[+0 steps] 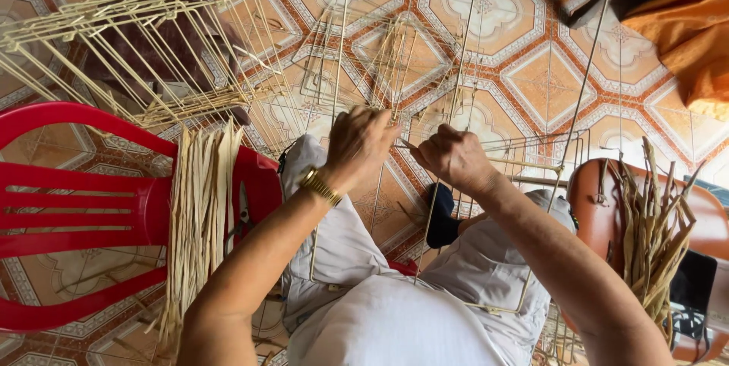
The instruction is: The person sits on the floor weaving thin rattan strips onto wire frame structures, bending and threading strips around the frame wires and using scissors to trim excess strip ends. Several finished wire-and-rattan frames lie on the floor nearby as the person works on a new frame.
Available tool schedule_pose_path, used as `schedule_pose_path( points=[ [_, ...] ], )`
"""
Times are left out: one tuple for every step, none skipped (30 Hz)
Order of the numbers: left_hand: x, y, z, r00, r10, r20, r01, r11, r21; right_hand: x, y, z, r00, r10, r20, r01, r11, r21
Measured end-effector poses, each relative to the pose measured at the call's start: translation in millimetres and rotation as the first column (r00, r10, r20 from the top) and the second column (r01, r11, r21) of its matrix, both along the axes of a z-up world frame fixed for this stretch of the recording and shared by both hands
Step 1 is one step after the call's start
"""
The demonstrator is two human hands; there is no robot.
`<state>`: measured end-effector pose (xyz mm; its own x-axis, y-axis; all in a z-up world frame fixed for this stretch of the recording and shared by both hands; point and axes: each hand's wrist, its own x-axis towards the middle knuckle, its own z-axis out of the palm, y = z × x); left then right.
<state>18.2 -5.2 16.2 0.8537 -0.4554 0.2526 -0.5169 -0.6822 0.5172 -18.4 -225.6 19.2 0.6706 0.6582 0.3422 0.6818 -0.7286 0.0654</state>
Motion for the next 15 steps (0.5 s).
schedule_pose_path(
  points=[
    [6.7,-6.4,7.9,1.0,0.007,0.007,-0.007,1.0,0.0,0.9,-0.3,-5.8,1.0,0.007,0.007,-0.007,1.0,0.0],
    [13.5,-13.1,16.1,0.953,0.046,-0.298,-0.016,0.995,0.102,1.9,-1.2,-11.3,1.0,-0.014,0.013,0.014,1.0,0.013],
    [20.3,-20.5,23.7,0.814,0.106,-0.571,0.012,0.98,0.2,2.3,-2.5,-17.6,0.999,-0.038,0.016,0.038,0.999,0.028],
    [23.9,-23.4,15.5,0.816,0.109,-0.568,0.008,0.98,0.2,1.3,-0.8,-16.0,0.999,-0.035,0.02,0.034,0.999,0.028],
    [26.6,-27.3,6.9,0.768,0.068,-0.637,-0.058,0.998,0.037,-1.9,0.2,-14.8,0.998,-0.06,-0.01,0.061,0.991,0.117],
    [29.5,-31.7,-1.9,0.719,0.013,-0.695,-0.135,0.984,-0.12,-4.7,0.7,-14.0,0.996,-0.083,-0.041,0.089,0.975,0.204],
    [28.5,-30.0,-5.7,0.719,0.011,-0.695,-0.133,0.984,-0.121,-4.1,-1.8,-15.3,0.996,-0.085,-0.042,0.092,0.975,0.203],
    [27.5,-28.3,-9.9,0.755,-0.105,-0.647,-0.158,0.929,-0.335,-3.4,-4.4,-16.9,0.991,-0.094,-0.094,0.115,0.959,0.258],
    [23.7,-25.3,-15.0,0.79,-0.202,-0.578,-0.176,0.829,-0.53,-4.7,-5.9,-19.6,0.984,-0.095,-0.151,0.139,0.94,0.311],
    [16.9,-23.6,-15.1,0.788,-0.199,-0.582,-0.181,0.829,-0.529,-4.7,-9.7,-23.5,0.984,-0.093,-0.155,0.138,0.94,0.311],
    [12.1,-20.3,-14.5,0.796,-0.261,-0.545,-0.151,0.787,-0.598,-2.4,-11.6,-27.6,0.974,-0.08,-0.214,0.141,0.946,0.292],
    [7.4,-16.4,-13.5,0.802,-0.321,-0.504,-0.121,0.739,-0.663,-0.1,-13.1,-31.4,0.96,-0.067,-0.271,0.143,0.951,0.272],
    [1.7,-18.1,-13.9,0.806,-0.309,-0.505,-0.128,0.741,-0.659,0.4,-17.2,-30.5,0.961,-0.055,-0.271,0.133,0.951,0.278],
    [-4.1,-18.4,-14.4,0.843,-0.309,-0.44,-0.075,0.743,-0.665,1.0,-19.9,-29.7,0.966,-0.024,-0.256,0.097,0.956,0.278],
    [-12.6,-12.0,-15.9,0.879,-0.288,-0.381,-0.042,0.748,-0.662,3.4,-16.1,-30.8,0.968,0.03,-0.248,0.042,0.959,0.281]
  ],
)
